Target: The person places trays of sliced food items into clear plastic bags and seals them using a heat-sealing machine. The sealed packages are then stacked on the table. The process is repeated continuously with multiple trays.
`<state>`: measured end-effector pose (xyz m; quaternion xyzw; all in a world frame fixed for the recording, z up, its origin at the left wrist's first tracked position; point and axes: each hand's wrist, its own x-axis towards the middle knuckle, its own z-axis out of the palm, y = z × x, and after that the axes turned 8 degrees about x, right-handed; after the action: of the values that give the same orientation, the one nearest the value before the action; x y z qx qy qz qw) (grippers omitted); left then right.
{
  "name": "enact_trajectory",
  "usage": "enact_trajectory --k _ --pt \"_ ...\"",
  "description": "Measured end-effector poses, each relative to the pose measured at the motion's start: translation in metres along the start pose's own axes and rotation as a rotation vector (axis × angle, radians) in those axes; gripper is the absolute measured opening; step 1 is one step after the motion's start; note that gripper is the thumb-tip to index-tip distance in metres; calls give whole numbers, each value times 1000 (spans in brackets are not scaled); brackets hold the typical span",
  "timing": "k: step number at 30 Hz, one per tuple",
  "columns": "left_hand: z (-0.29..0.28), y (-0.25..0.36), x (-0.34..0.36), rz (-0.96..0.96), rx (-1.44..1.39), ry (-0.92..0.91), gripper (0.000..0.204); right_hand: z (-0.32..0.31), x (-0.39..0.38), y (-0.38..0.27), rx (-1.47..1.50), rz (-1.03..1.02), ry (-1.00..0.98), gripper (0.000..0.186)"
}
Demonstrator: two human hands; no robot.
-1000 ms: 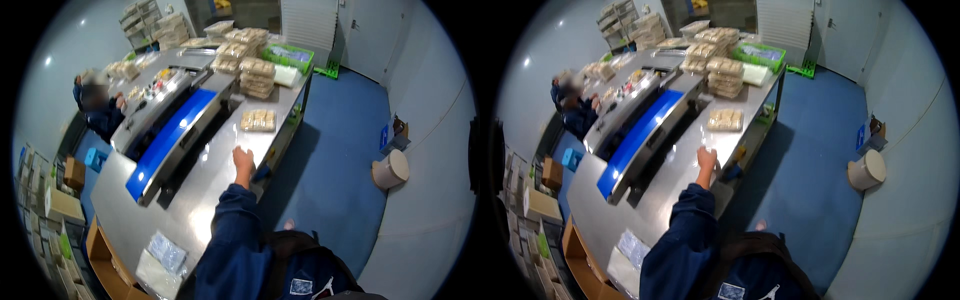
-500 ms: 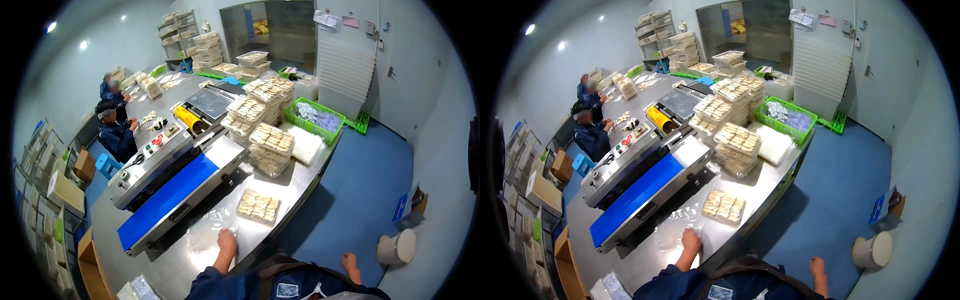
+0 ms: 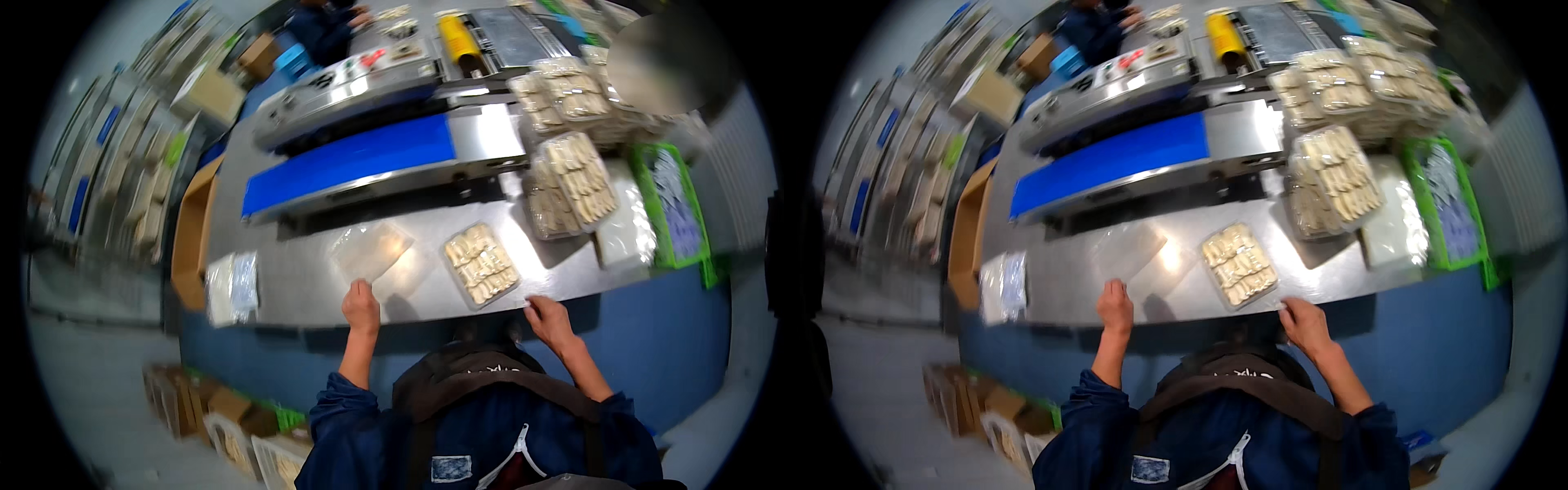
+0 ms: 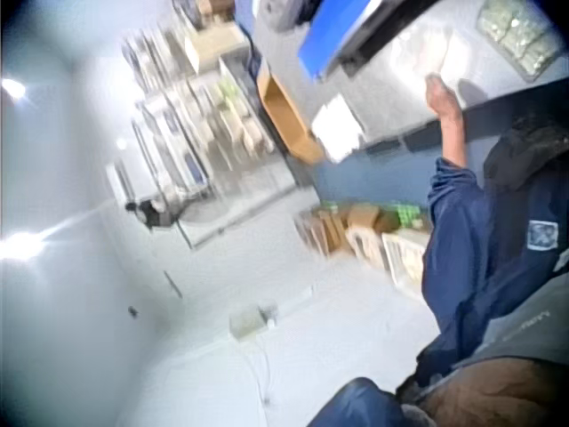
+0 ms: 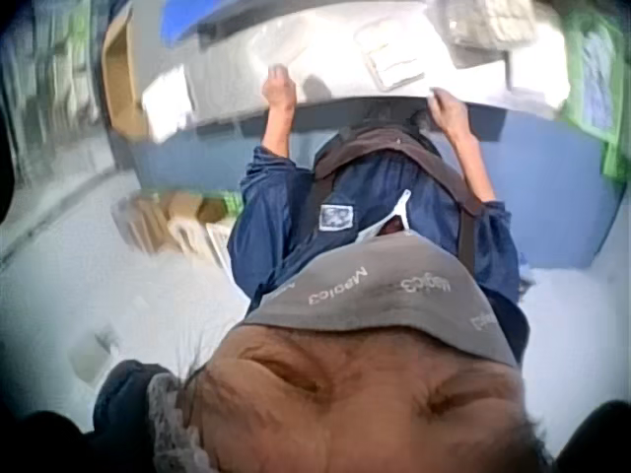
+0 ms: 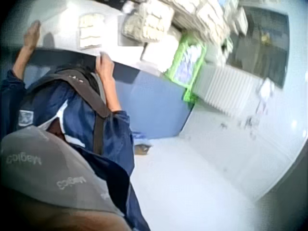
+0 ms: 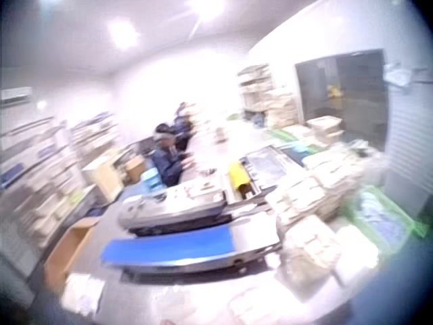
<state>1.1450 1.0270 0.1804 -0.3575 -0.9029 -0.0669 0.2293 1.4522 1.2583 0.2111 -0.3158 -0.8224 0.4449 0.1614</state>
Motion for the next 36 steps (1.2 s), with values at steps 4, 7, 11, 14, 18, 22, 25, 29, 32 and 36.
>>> enact_trajectory --k 4,7,11,14,18,22,25,29,32,36 --pt "-81 37 -3 7 -77 166 12 6 67 -95 -6 -673 -153 31" --pt "-103 75 -41 66 -88 136 11 39 78 -136 -167 -1100 -267 24" --pt "-120 110 -55 -102 -249 218 11 87 68 -93 -347 -1063 -556 18" --pt "-110 109 -78 -390 -453 230 12 96 52 -93 -115 -945 -541 15" --pt "-103 97 -88 -384 -423 293 14 103 29 -114 24 -929 -616 18" --pt "-91 78 -98 -360 -431 299 14 120 37 -103 -187 -921 -725 33" --pt "-88 70 -95 -421 -450 285 15 125 29 -106 -119 -886 -675 42" --pt "-80 68 -91 -493 -507 201 12 135 19 -102 -258 -913 -675 41" --pt "-83 64 -87 -459 -555 155 10 140 13 -101 -306 -887 -624 30" --pt "-75 52 -85 -417 -492 133 8 143 19 -94 -307 -909 -379 15"
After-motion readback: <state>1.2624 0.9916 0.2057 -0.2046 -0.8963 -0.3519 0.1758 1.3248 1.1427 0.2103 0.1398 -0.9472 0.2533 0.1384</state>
